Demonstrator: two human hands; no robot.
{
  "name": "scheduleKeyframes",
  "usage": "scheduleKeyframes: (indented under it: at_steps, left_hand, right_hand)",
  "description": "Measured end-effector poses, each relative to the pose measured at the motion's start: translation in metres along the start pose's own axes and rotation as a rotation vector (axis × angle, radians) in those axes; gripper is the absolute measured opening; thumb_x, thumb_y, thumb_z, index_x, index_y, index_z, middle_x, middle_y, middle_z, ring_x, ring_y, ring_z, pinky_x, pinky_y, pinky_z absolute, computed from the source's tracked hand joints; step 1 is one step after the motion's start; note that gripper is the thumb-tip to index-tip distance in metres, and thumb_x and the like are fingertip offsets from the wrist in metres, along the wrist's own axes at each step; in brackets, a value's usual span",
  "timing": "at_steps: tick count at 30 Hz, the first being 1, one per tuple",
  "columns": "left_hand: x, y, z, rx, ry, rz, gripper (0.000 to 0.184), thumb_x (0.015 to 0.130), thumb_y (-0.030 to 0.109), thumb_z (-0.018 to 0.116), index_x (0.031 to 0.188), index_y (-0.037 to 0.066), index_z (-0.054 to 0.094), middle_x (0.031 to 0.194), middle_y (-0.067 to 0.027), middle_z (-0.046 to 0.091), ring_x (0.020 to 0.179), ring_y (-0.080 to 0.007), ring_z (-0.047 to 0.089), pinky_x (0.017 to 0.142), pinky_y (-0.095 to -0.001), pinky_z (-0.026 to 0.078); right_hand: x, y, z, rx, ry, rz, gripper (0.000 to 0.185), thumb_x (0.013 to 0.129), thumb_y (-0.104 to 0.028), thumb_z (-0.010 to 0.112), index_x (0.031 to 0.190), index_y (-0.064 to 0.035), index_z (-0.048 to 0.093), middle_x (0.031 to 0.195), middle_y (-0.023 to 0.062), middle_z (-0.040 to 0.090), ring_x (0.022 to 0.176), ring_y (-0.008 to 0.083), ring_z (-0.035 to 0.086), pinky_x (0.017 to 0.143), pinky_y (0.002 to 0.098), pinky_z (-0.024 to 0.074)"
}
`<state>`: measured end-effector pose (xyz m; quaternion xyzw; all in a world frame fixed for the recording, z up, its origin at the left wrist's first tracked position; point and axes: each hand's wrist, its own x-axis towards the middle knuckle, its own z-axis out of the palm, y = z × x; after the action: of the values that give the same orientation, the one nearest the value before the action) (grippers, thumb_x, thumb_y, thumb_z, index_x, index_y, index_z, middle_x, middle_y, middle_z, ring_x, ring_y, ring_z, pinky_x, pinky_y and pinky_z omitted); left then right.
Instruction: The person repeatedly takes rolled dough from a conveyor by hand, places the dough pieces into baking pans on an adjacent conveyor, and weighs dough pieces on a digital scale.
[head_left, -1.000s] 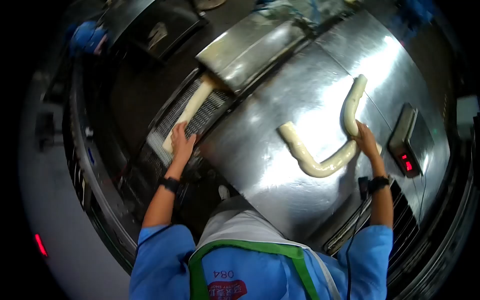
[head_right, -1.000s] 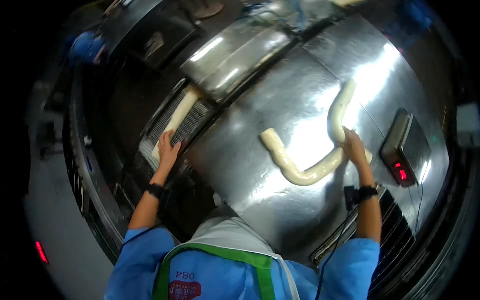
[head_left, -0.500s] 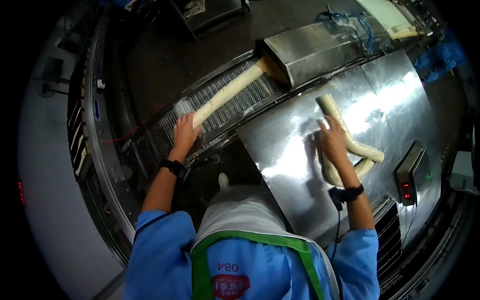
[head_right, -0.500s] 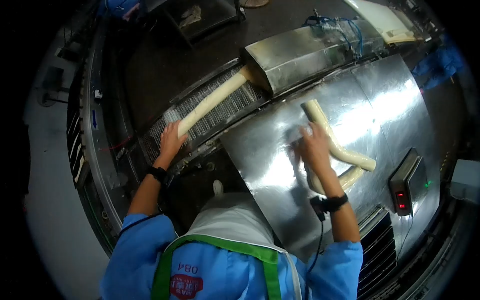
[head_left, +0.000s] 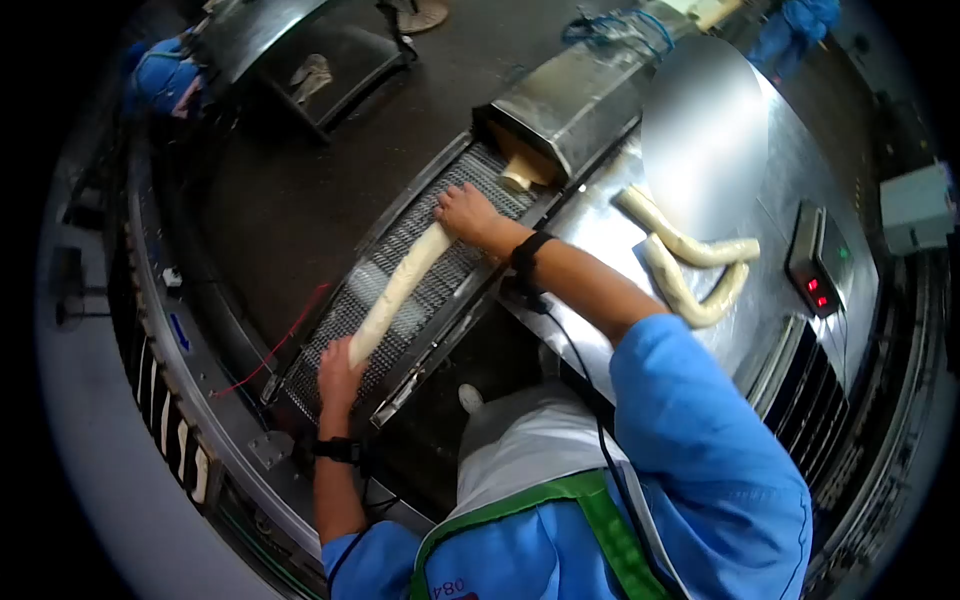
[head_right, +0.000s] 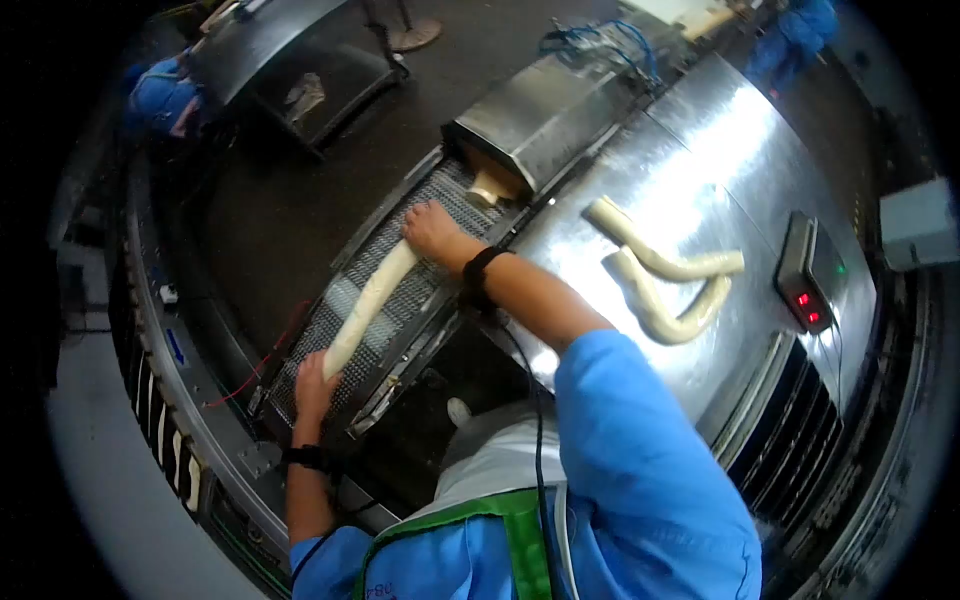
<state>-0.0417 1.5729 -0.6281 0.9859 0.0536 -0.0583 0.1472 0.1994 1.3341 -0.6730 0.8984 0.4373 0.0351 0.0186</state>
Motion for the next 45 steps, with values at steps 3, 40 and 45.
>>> scheduleKeyframes:
  at_steps: [3,40,45]
  left_hand:
    - [0.008,-0.001,-0.041,0.142,-0.103,-0.028,0.042,0.060,0.009,0.064,0.098,0.008,0.047,0.090,-0.0095,0.047,0.087,-0.0291,0.044,0.071,-0.0390,0.037]
    - [0.162,0.320,0.084,-0.028,-0.054,0.996,0.046,0.059,0.026,0.067,0.101,0.020,0.052,0.120,-0.0091,0.037,0.112,-0.0232,0.032,0.092,-0.0393,0.024]
    - [0.140,0.218,0.055,0.091,0.278,0.272,0.055,0.071,0.025,0.057,0.119,0.013,0.035,0.123,-0.0127,0.030,0.116,-0.0266,0.024,0.095,-0.0406,0.021]
  right_hand:
    - [-0.059,0.021,-0.046,0.102,-0.057,-0.042,0.022,0.066,-0.018,0.056,0.087,-0.0126,0.055,0.086,0.0021,0.052,0.088,0.0183,0.047,0.070,0.0337,0.0388]
    - [-0.465,0.138,-0.075,0.252,-0.254,0.616,0.046,0.052,-0.020,0.068,0.094,-0.0069,0.054,0.106,0.0205,0.042,0.098,0.0349,0.040,0.081,0.0420,0.0339]
    - [-0.462,0.130,-0.058,0.267,-0.335,0.604,0.061,0.055,-0.027,0.070,0.108,-0.0070,0.047,0.104,0.0245,0.042,0.094,0.0380,0.043,0.078,0.0446,0.0368]
